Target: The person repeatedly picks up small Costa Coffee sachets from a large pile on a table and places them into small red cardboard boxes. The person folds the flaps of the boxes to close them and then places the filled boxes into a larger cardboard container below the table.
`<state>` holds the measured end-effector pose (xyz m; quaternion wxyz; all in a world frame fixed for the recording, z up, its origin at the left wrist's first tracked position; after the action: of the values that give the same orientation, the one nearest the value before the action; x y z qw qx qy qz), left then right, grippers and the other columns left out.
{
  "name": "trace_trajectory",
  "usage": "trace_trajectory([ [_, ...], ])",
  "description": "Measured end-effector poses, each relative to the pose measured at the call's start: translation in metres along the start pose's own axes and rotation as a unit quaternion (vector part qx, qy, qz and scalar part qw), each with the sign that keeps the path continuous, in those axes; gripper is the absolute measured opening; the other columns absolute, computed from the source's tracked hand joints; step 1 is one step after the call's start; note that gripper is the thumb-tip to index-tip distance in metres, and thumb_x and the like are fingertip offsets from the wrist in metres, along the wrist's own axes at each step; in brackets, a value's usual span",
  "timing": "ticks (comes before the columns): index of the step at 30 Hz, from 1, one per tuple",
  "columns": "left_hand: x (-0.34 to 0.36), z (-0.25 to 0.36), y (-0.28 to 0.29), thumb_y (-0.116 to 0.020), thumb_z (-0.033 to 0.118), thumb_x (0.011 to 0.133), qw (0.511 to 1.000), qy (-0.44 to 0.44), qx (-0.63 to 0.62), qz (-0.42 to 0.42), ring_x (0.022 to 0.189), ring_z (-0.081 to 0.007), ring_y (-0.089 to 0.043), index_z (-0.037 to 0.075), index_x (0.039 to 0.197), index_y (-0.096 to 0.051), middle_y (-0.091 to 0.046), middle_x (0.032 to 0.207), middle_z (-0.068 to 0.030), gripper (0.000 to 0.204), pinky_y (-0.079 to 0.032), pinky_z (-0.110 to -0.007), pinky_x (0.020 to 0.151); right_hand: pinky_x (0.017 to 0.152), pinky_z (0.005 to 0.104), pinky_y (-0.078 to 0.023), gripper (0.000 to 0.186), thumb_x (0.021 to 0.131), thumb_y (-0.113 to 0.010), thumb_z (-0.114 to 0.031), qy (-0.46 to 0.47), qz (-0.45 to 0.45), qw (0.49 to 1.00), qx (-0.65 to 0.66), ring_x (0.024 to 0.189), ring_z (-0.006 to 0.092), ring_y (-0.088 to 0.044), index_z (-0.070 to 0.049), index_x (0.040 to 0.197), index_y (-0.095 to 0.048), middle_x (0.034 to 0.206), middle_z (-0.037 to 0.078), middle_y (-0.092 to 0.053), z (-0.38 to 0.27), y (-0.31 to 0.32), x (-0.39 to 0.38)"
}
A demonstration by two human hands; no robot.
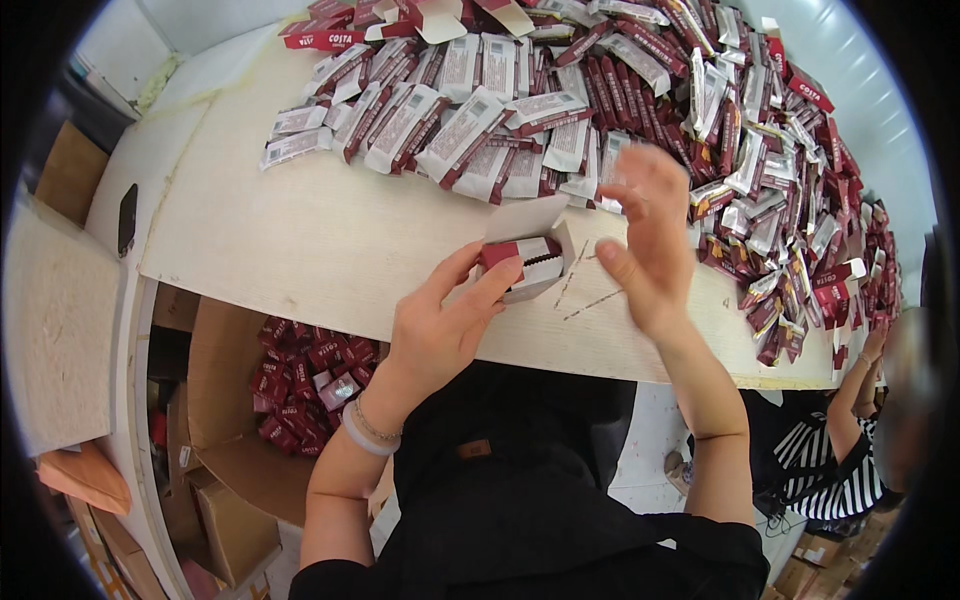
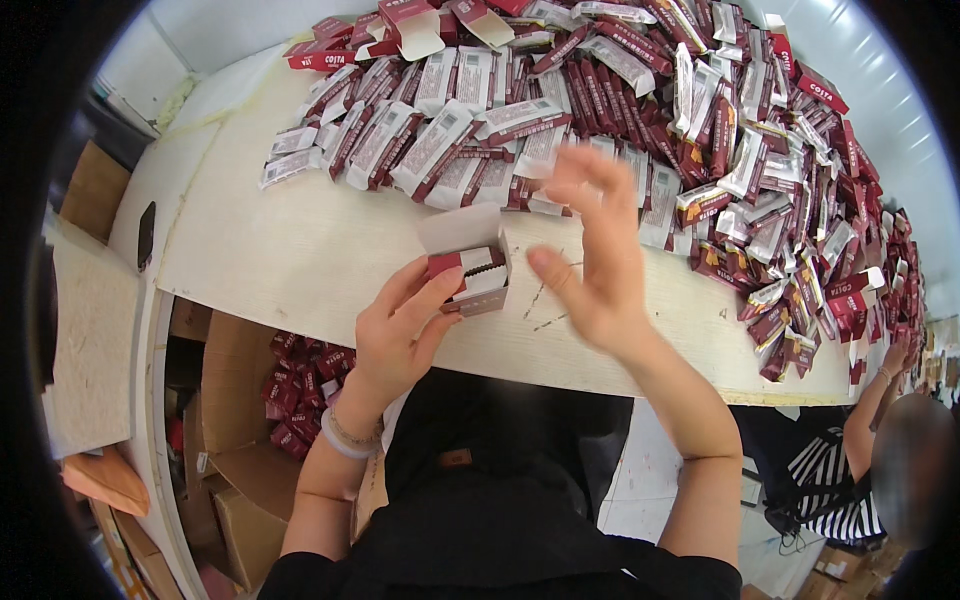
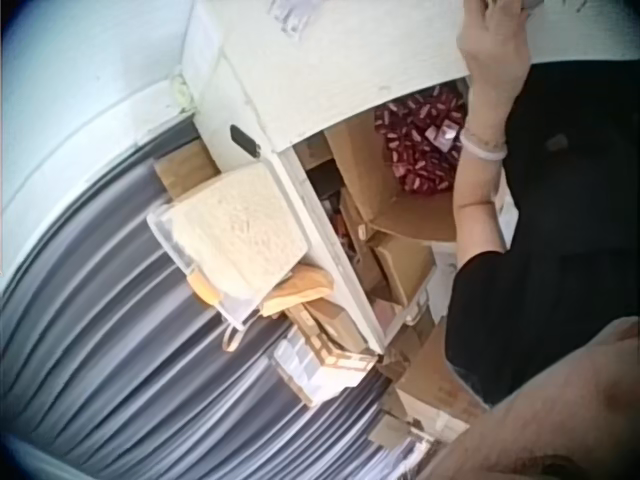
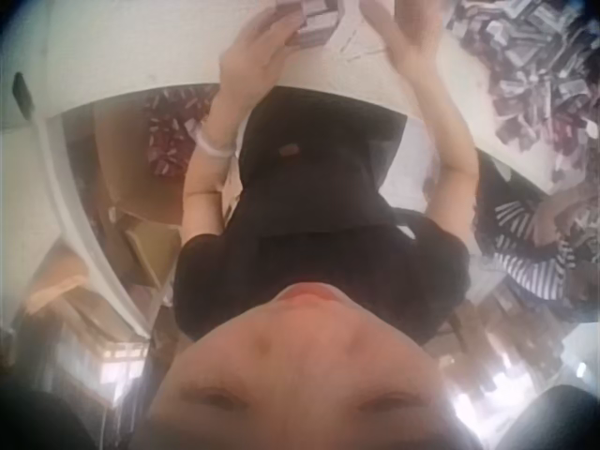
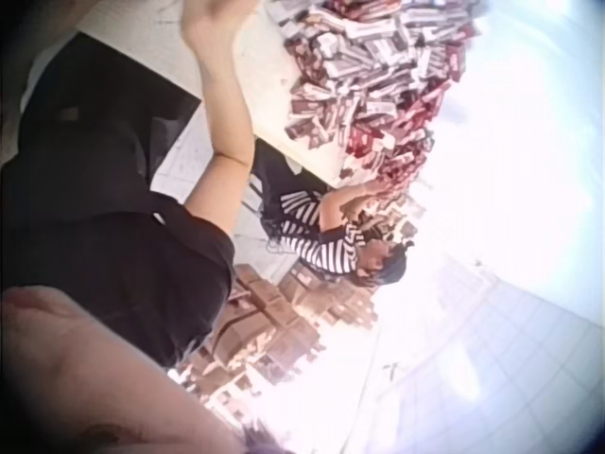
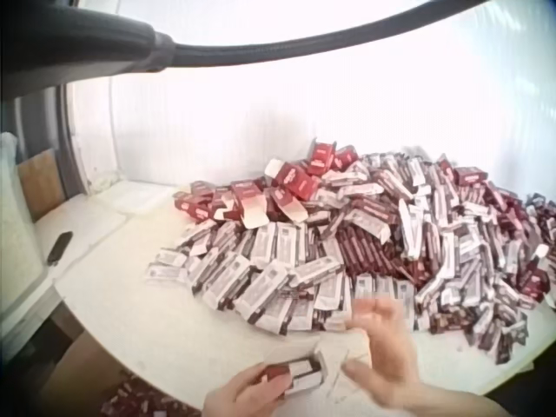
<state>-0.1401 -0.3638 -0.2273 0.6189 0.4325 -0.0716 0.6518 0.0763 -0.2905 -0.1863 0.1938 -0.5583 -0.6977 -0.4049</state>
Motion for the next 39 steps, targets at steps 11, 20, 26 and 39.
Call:
trace_trajectory([
  [11,-0.004,-0.018,-0.003,-0.075,-0.002,0.077,0.971,0.118,-0.205,0.018,0.096,-0.0293,-0.068,0.000,0.125,-0.041,-0.064,0.117,-0.0193,0.059,-0.056,-0.035,0.084,0.107,0.0430,-0.036,0.054,0.084,-0.071,-0.038,-0.043,-0.330,0.934,0.131,0.135,0.0319,-0.039,-0.012,0.130,-0.061,0.147,0.017,-0.041,0.001,-0.024,0.021],
  [20,-0.007,-0.017,-0.005,-0.074,-0.002,0.079,0.984,0.077,-0.160,-0.004,0.108,-0.0315,-0.065,0.000,0.116,-0.037,-0.063,0.119,-0.0221,0.052,-0.054,-0.036,0.088,0.085,0.0402,-0.053,0.043,0.081,-0.072,-0.019,0.100,-0.186,0.977,-0.042,0.106,0.0340,-0.060,-0.006,0.121,-0.063,0.126,0.014,-0.060,-0.019,-0.029,-0.004],
  [26,-0.009,-0.013,-0.005,-0.076,0.001,0.078,0.987,0.092,-0.131,-0.012,0.109,-0.0316,-0.065,-0.001,0.113,-0.039,-0.064,0.117,-0.0220,0.052,-0.053,-0.035,0.089,0.081,0.0379,-0.054,0.037,0.077,-0.072,0.000,0.038,-0.193,0.980,0.012,0.101,0.0316,-0.063,-0.006,0.113,-0.068,0.114,0.011,-0.068,-0.025,-0.023,0.004],
  [39,-0.009,-0.007,0.007,-0.075,-0.005,0.077,0.990,0.087,-0.111,0.016,0.100,-0.0304,-0.068,0.000,0.121,-0.042,-0.064,0.115,-0.0212,0.055,-0.055,-0.036,0.087,0.108,0.0534,-0.035,0.056,0.082,-0.065,-0.044,0.193,-0.294,0.926,-0.140,0.127,0.0345,-0.050,-0.006,0.123,-0.062,0.134,0.010,-0.057,-0.030,-0.030,0.002],
])
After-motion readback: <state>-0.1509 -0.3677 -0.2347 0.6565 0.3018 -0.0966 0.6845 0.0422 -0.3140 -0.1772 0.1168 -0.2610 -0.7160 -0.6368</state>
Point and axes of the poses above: each hand's wrist, its own x-axis towards the middle knuckle, its own y-axis out of the back of the hand, z = x × y, the point moved 1 cm from there along x, towards the middle knuckle
